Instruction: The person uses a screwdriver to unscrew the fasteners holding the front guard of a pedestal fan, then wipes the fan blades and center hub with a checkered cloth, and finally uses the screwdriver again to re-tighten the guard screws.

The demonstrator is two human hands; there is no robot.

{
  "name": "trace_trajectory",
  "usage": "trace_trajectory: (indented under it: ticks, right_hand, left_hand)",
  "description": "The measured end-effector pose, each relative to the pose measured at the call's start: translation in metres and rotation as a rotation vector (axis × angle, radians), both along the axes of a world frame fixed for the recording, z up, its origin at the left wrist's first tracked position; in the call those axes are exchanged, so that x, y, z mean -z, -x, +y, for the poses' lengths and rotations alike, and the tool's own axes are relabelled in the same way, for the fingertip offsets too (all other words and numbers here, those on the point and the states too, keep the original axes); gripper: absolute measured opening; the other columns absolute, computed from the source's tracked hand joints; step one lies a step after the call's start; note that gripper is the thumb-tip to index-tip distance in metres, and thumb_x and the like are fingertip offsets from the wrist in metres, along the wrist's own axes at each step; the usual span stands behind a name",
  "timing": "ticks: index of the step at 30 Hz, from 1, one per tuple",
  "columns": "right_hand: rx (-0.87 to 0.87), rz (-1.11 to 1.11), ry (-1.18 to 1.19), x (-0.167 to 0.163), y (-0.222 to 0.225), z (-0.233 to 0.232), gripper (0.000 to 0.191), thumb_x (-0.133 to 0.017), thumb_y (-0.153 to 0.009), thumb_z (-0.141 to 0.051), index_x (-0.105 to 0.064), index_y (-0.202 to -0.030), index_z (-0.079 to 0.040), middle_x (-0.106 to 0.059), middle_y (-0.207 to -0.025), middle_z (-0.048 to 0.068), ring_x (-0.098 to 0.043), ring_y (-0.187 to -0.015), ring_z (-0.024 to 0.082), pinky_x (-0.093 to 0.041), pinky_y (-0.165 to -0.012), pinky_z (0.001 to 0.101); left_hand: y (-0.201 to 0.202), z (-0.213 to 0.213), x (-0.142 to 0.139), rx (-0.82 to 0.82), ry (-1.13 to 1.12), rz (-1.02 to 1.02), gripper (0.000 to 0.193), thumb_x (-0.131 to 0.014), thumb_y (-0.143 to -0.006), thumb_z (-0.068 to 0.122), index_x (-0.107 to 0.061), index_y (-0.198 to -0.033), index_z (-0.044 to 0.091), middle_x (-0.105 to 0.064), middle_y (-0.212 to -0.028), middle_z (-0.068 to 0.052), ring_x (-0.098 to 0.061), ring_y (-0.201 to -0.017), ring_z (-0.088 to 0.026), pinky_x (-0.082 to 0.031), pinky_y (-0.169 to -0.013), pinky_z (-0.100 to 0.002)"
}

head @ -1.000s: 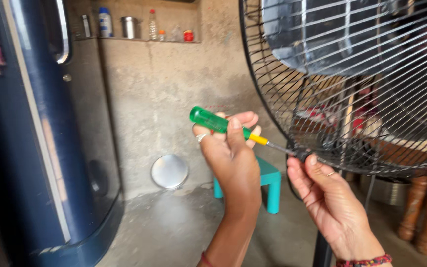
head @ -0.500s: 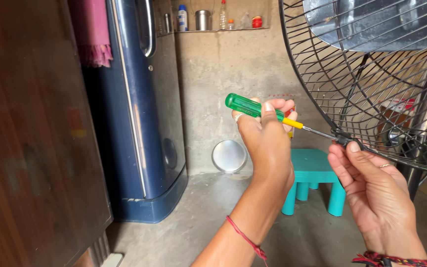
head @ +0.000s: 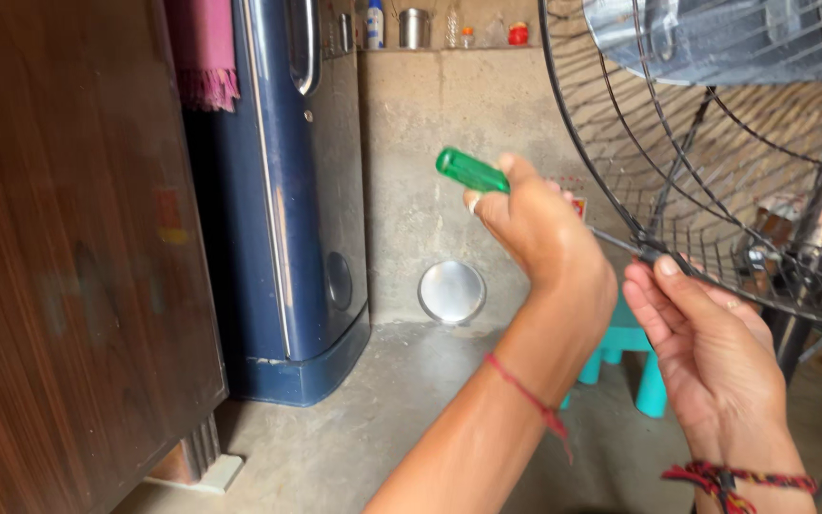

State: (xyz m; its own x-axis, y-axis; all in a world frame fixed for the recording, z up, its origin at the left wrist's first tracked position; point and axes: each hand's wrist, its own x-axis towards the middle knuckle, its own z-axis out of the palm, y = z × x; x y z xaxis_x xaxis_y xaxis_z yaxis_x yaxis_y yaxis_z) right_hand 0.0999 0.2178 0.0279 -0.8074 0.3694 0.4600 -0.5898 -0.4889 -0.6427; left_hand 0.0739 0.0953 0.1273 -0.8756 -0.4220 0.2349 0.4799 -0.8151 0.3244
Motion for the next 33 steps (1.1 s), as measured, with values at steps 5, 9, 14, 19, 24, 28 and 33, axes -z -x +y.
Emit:
trace_trajectory:
  ticks: [5,9,14,19,24,28,33]
  right_hand:
    - [-0.02,-0.014,0.036,-0.003,-0.002,-0.003,0.012,-0.071,-0.093,-0.004,-0.07,-0.104,0.002,-0.075,-0.103,0.012,-0.075,-0.1,0.023,-0.057,-0.095,0.0377]
    - [-0.039,0.012,0.031,-0.002,-0.001,-0.003,0.012,-0.071,-0.095,-0.004,-0.069,-0.104,0.002,-0.074,-0.102,0.013,-0.074,-0.099,0.023,-0.057,-0.095,0.0374]
    - [-0.019,0.015,0.009,0.002,0.001,-0.002,0.012,-0.07,-0.094,-0.005,-0.07,-0.105,0.001,-0.074,-0.102,0.012,-0.074,-0.1,0.022,-0.057,-0.095,0.0369]
    - [-0.012,0.034,0.01,0.005,0.007,-0.001,0.01,-0.069,-0.095,-0.005,-0.068,-0.103,0.001,-0.074,-0.103,0.012,-0.074,-0.101,0.023,-0.057,-0.096,0.0382]
    - [-0.02,0.029,0.026,0.006,0.012,0.002,0.009,-0.068,-0.095,-0.005,-0.068,-0.1,0.002,-0.074,-0.103,0.013,-0.074,-0.102,0.024,-0.056,-0.096,0.0385]
    - [-0.054,0.034,0.009,0.005,0.009,0.004,0.013,-0.067,-0.096,-0.006,-0.069,-0.104,0.003,-0.073,-0.104,0.014,-0.073,-0.101,0.023,-0.059,-0.096,0.0377]
    - [-0.051,0.036,-0.007,0.003,0.005,0.002,0.015,-0.067,-0.095,-0.006,-0.069,-0.107,0.002,-0.074,-0.105,0.013,-0.074,-0.101,0.023,-0.061,-0.095,0.0366]
  left_hand:
    - [-0.004,0.003,-0.011,-0.064,-0.039,-0.07,0.052,-0.066,-0.086,0.056,-0.05,-0.088,0.006,-0.049,-0.079,-0.001,-0.048,-0.067,-0.014,-0.042,-0.053,-0.036]
    - [-0.001,0.0,-0.025,-0.065,-0.16,-0.046,0.065,-0.068,-0.082,0.067,-0.041,-0.073,0.008,-0.042,-0.068,0.002,-0.039,-0.059,-0.012,-0.037,-0.05,-0.033]
    - [0.007,-0.01,-0.031,0.142,-0.224,-0.055,0.071,-0.062,-0.078,0.078,-0.024,-0.067,0.018,-0.023,-0.057,0.004,-0.021,-0.043,-0.012,-0.014,-0.039,-0.033]
    - [0.013,-0.022,-0.02,0.343,-0.13,0.097,0.073,-0.052,-0.074,0.088,-0.031,-0.062,0.02,-0.026,-0.052,0.005,-0.021,-0.041,-0.013,-0.013,-0.04,-0.033]
    - [0.03,-0.031,-0.007,0.502,-0.036,0.365,0.074,-0.045,-0.077,0.089,-0.025,-0.056,0.021,-0.024,-0.046,0.004,-0.021,-0.038,-0.013,-0.015,-0.04,-0.033]
    - [0.051,-0.038,0.003,0.506,-0.069,0.432,0.069,-0.041,-0.082,0.081,-0.031,-0.055,0.017,-0.031,-0.047,0.0,-0.031,-0.043,-0.017,-0.028,-0.045,-0.033]
    - [0.068,-0.059,0.01,0.37,-0.104,0.258,0.045,-0.039,-0.087,0.051,-0.046,-0.068,0.01,-0.053,-0.065,-0.01,-0.049,-0.06,-0.026,-0.043,-0.057,-0.04]
